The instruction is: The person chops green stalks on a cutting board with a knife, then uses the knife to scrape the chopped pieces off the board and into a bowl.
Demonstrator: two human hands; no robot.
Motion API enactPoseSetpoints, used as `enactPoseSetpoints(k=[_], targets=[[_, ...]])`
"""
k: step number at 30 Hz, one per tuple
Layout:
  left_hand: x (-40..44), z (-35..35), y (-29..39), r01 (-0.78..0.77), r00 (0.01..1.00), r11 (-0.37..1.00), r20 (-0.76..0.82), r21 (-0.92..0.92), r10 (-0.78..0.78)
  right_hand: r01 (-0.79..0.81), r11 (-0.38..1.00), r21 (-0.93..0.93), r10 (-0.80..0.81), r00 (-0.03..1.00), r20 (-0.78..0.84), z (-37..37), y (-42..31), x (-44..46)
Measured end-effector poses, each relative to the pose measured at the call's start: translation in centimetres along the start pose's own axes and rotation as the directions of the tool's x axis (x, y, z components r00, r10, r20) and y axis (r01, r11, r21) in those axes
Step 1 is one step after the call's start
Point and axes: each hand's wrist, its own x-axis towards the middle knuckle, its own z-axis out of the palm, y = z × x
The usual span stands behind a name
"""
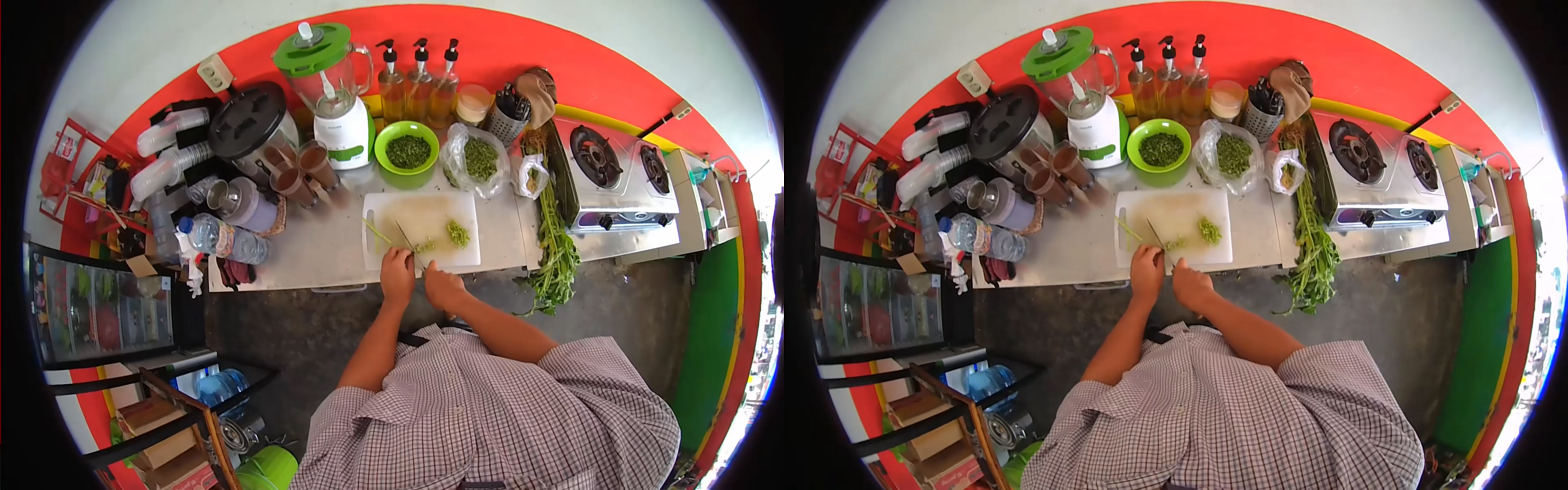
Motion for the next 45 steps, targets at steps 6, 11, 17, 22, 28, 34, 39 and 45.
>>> enactPoseSetpoints(k=[6,11,17,22,28,34,39,45], targets=[[-0.1,0.5,-1.4,-0.028,0.999,0.999,-0.030,-0.039,0.027,-0.007,1.000,0.015,0.008,1.000,-0.031,2.4,1.5,0.6],[-0.6,0.1,-1.4,-0.035,0.999,0.998,-0.038,-0.048,0.033,0.022,1.000,0.002,-0.022,0.998,-0.064,1.8,0.9,0.2],[-0.6,0.0,-1.4,-0.009,1.000,1.000,-0.001,-0.024,0.009,-0.009,0.998,0.057,0.008,1.000,0.024,2.4,0.6,0.7],[0.2,-0.1,-1.2,-0.029,1.000,0.999,0.005,0.033,0.029,0.039,0.996,0.079,-0.039,0.999,0.003,1.5,0.5,0.7],[0.2,-0.9,-1.8,-0.116,0.989,0.993,0.095,0.016,0.114,-0.034,0.980,0.195,0.038,0.999,-0.018,3.1,1.3,0.4],[0.2,-1.7,-1.7,0.083,0.993,0.962,0.099,-0.261,-0.059,0.088,0.963,0.253,-0.054,0.989,-0.138,2.1,2.1,0.8],[0.6,-1.9,-2.2,0.126,0.989,0.947,0.108,-0.294,-0.098,0.101,0.976,0.194,-0.092,0.994,-0.059,2.8,3.9,-0.8],[0.2,-2.9,-3.0,0.120,0.993,0.960,0.043,-0.252,-0.113,-0.021,0.963,0.268,0.055,0.991,-0.120,1.9,8.0,-2.4]])
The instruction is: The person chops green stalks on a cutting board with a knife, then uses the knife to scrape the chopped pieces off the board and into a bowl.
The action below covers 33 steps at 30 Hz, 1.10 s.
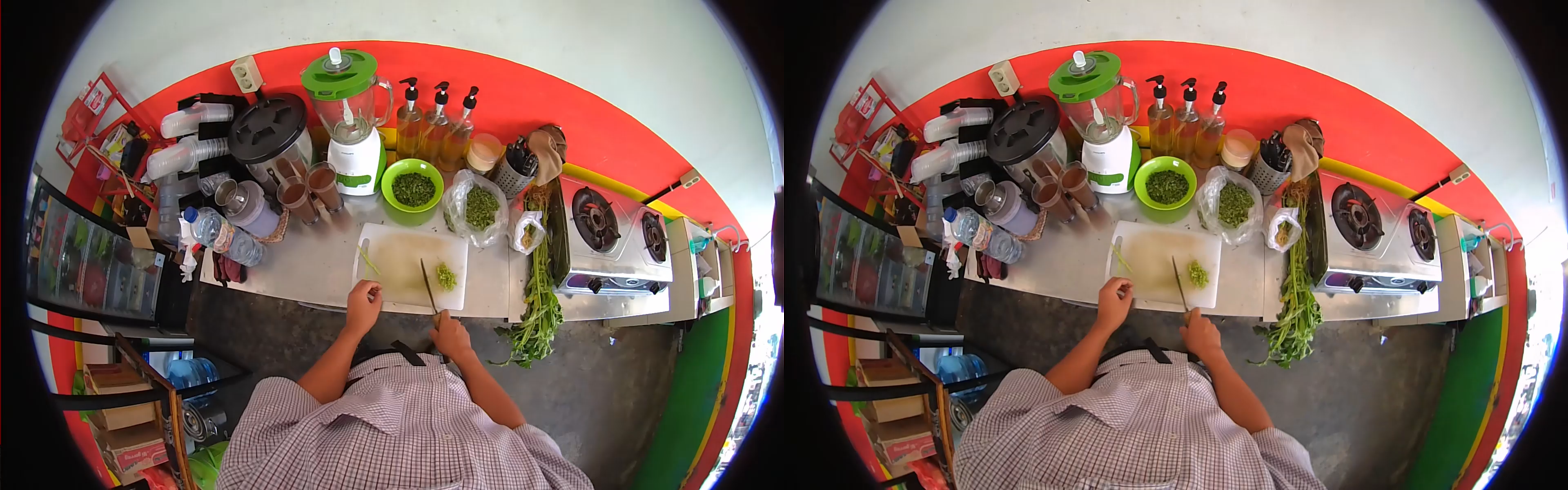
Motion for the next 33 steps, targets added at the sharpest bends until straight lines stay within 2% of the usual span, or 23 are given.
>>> enactPoseSetpoints(k=[1,3,5,7,9,11,12,14,17,24,26,27,29,31,33], targets=[[0.0,-0.3,0.0,-0.041,0.999,0.998,-0.029,0.056,0.043,-0.018,1.000,0.012,0.019,0.999,-0.047,-0.1,0.6,-0.1],[0.4,-0.7,0.0,-0.017,0.999,0.996,-0.043,0.088,0.021,-0.037,0.999,0.031,0.040,0.997,-0.069,-0.3,1.6,-0.2],[1.0,-1.3,0.1,-0.029,0.993,0.979,-0.102,0.202,0.051,-0.055,0.997,0.058,0.061,0.994,-0.093,-0.5,2.3,-0.3],[2.0,-1.6,-0.3,-0.015,0.991,0.981,-0.125,0.194,0.040,0.015,0.988,0.153,0.010,0.987,-0.163,-1.0,2.7,-0.6],[3.1,-2.2,-0.8,-0.004,0.989,0.983,-0.146,0.183,0.031,0.028,0.987,0.160,0.000,0.985,-0.174,-1.8,2.5,-1.3],[4.1,-3.0,-1.5,-0.158,0.978,0.900,-0.058,0.407,0.198,0.042,0.985,0.168,-0.010,0.982,-0.186,-2.2,2.5,-1.7],[4.5,-3.3,-1.0,-0.165,0.978,0.897,-0.051,0.410,0.203,0.063,0.979,0.195,-0.020,0.976,-0.215,-2.1,2.6,-1.9],[5.4,-4.0,0.2,-0.151,0.987,0.874,0.125,0.462,0.105,0.079,0.970,0.231,-0.020,0.968,-0.250,-2.1,2.9,-2.2],[6.9,-4.3,0.5,-0.258,0.956,0.837,0.254,0.483,0.149,0.062,0.956,0.285,0.028,0.954,-0.300,-2.1,3.1,-3.0],[9.0,-2.9,0.9,-0.341,0.909,0.818,0.383,0.462,0.163,0.055,0.926,0.373,0.104,0.914,-0.393,-1.4,3.5,-3.6],[9.1,-1.4,1.1,-0.362,0.871,0.828,0.472,0.428,0.137,0.046,0.923,0.383,0.118,0.912,-0.394,-1.4,3.2,-3.8],[8.8,-0.6,1.4,-0.364,0.868,0.829,0.477,0.424,0.138,0.038,0.926,0.375,0.117,0.916,-0.383,-1.3,3.1,-3.8],[7.9,1.1,2.1,-0.259,0.843,0.911,0.535,0.320,0.052,0.026,0.931,0.364,0.119,0.921,-0.372,-1.0,3.0,-3.8],[6.9,1.7,2.9,-0.294,0.842,0.904,0.532,0.312,0.090,0.042,0.941,0.335,0.084,0.932,-0.352,-0.6,3.0,-3.7],[6.3,1.8,3.3,-0.246,0.889,0.919,0.450,0.308,0.088,0.032,0.948,0.317,0.077,0.943,-0.324,-0.5,2.9,-3.6]])
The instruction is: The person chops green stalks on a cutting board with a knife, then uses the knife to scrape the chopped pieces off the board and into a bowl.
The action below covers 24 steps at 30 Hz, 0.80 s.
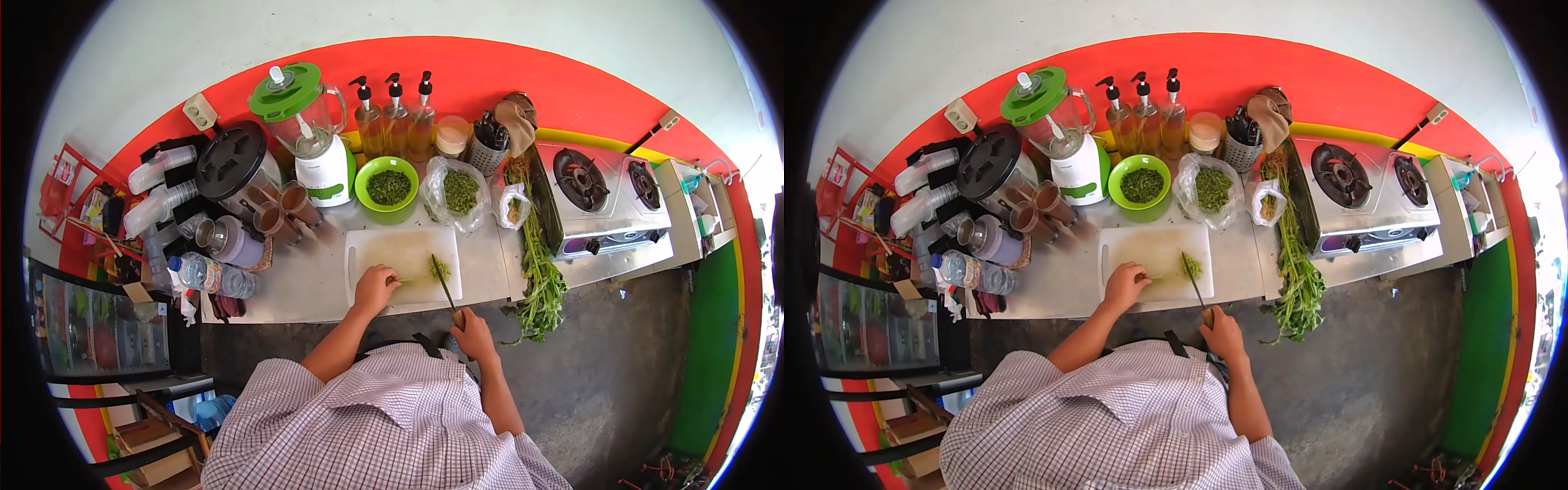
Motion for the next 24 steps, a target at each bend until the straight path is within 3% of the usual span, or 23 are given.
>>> enactPoseSetpoints(k=[3,12,24], targets=[[-0.6,-0.6,-0.8,0.070,0.996,0.994,-0.051,-0.080,-0.075,0.010,1.000,-0.023,-0.009,0.998,0.054,0.1,-0.2,0.2],[-4.8,-2.8,-3.7,0.094,0.970,0.995,-0.225,-0.017,-0.096,0.120,0.992,-0.028,-0.114,0.979,0.169,3.6,-0.3,2.1],[-2.8,-1.0,-1.7,0.053,0.973,0.999,-0.227,-0.001,-0.052,0.147,0.988,-0.043,-0.138,0.976,0.170,3.6,-1.4,2.6]])
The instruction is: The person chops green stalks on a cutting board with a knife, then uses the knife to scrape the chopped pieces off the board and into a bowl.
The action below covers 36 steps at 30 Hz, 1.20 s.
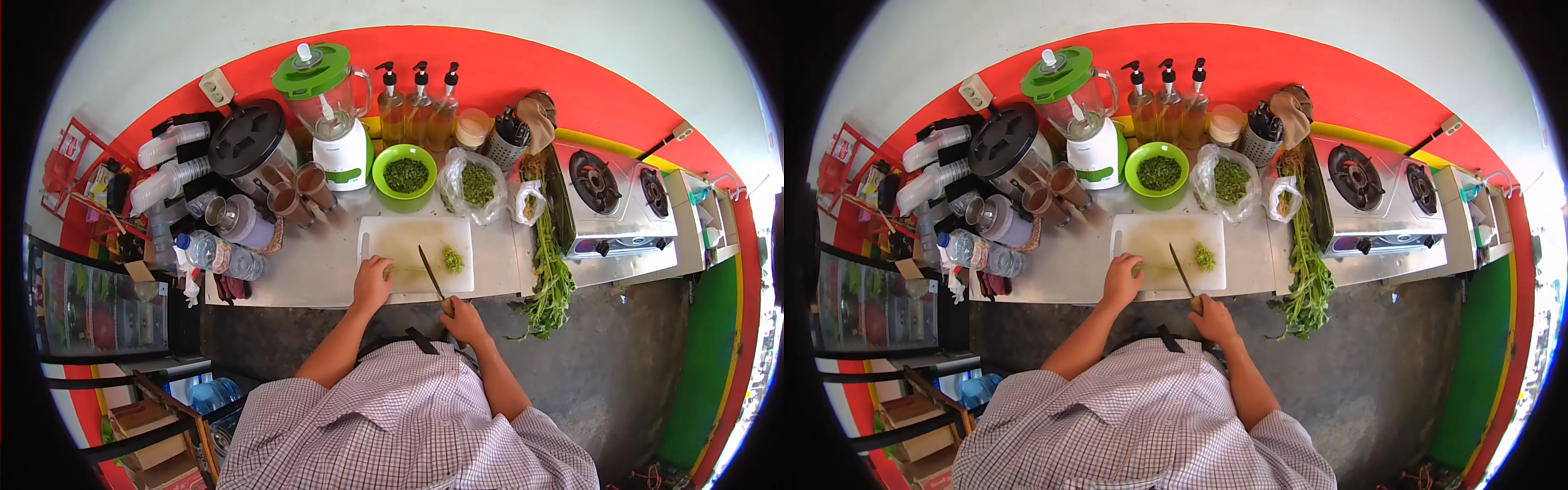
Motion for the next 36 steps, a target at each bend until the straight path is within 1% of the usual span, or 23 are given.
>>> enactPoseSetpoints(k=[1,3,8,10,11,13,15,18,19,21,22,24,26,31,34,36], targets=[[0.1,0.1,0.1,-0.007,1.000,1.000,0.005,-0.001,0.007,-0.002,1.000,-0.012,0.002,1.000,-0.006,-0.1,0.0,-0.2],[0.4,0.5,0.1,-0.052,0.996,0.999,0.077,0.000,0.052,-0.014,1.000,-0.003,0.014,1.000,-0.024,-0.1,0.1,-0.4],[0.7,2.1,0.5,-0.077,0.987,0.997,0.141,-0.014,0.078,-0.040,0.999,0.003,0.040,0.997,-0.062,0.0,-0.2,-1.0],[0.8,2.5,0.7,-0.083,0.985,0.996,0.152,-0.033,0.087,-0.132,0.991,0.016,0.132,0.991,-0.033,-0.2,-0.8,-1.2],[0.8,2.6,0.8,-0.083,0.986,0.996,0.143,-0.044,0.088,-0.138,0.990,0.016,0.139,0.990,-0.036,-0.1,-1.2,-1.3],[0.8,2.7,0.8,-0.082,0.987,0.995,0.130,-0.060,0.089,-0.199,0.974,-0.104,0.190,0.978,-0.091,0.1,-1.8,-1.4],[0.8,2.5,0.8,-0.045,0.985,0.996,0.164,-0.079,0.057,-0.201,0.973,-0.112,0.192,0.977,-0.088,0.3,-2.0,-1.4],[0.7,2.2,1.0,-0.040,0.982,0.997,0.183,-0.062,0.051,-0.216,0.966,-0.144,0.207,0.976,-0.070,0.9,-2.6,-1.4],[0.5,2.3,1.1,-0.041,0.982,0.997,0.184,-0.063,0.052,-0.230,0.958,-0.170,0.223,0.973,-0.056,1.1,-2.9,-1.5],[0.1,2.3,1.1,-0.143,0.979,0.988,0.140,-0.062,0.150,-0.228,0.957,-0.182,0.221,0.974,-0.059,1.9,-3.0,-1.3],[-0.2,2.3,1.0,-0.145,0.978,0.988,0.144,-0.062,0.152,-0.225,0.955,-0.194,0.216,0.974,-0.062,2.3,-2.9,-1.2],[-0.4,2.5,1.0,-0.234,0.963,0.972,0.133,-0.033,0.236,-0.238,0.954,-0.183,0.232,0.971,-0.051,2.8,-2.8,-0.6],[-0.6,2.7,1.0,-0.249,0.960,0.968,0.131,-0.019,0.249,-0.250,0.953,-0.173,0.246,0.968,-0.042,3.0,-2.7,-0.2],[-0.9,3.1,0.4,-0.305,0.943,0.952,0.148,0.027,0.298,-0.250,0.933,-0.259,0.256,0.967,-0.013,0.9,-4.1,0.1],[-1.1,3.3,0.4,-0.288,0.949,0.957,0.139,0.019,0.283,-0.279,0.914,-0.294,0.288,0.958,-0.013,1.0,-4.8,-0.3],[-1.1,3.1,0.4,-0.280,0.952,0.960,0.133,0.015,0.276,-0.286,0.915,-0.285,0.293,0.956,-0.019,2.0,-4.6,-0.6]])
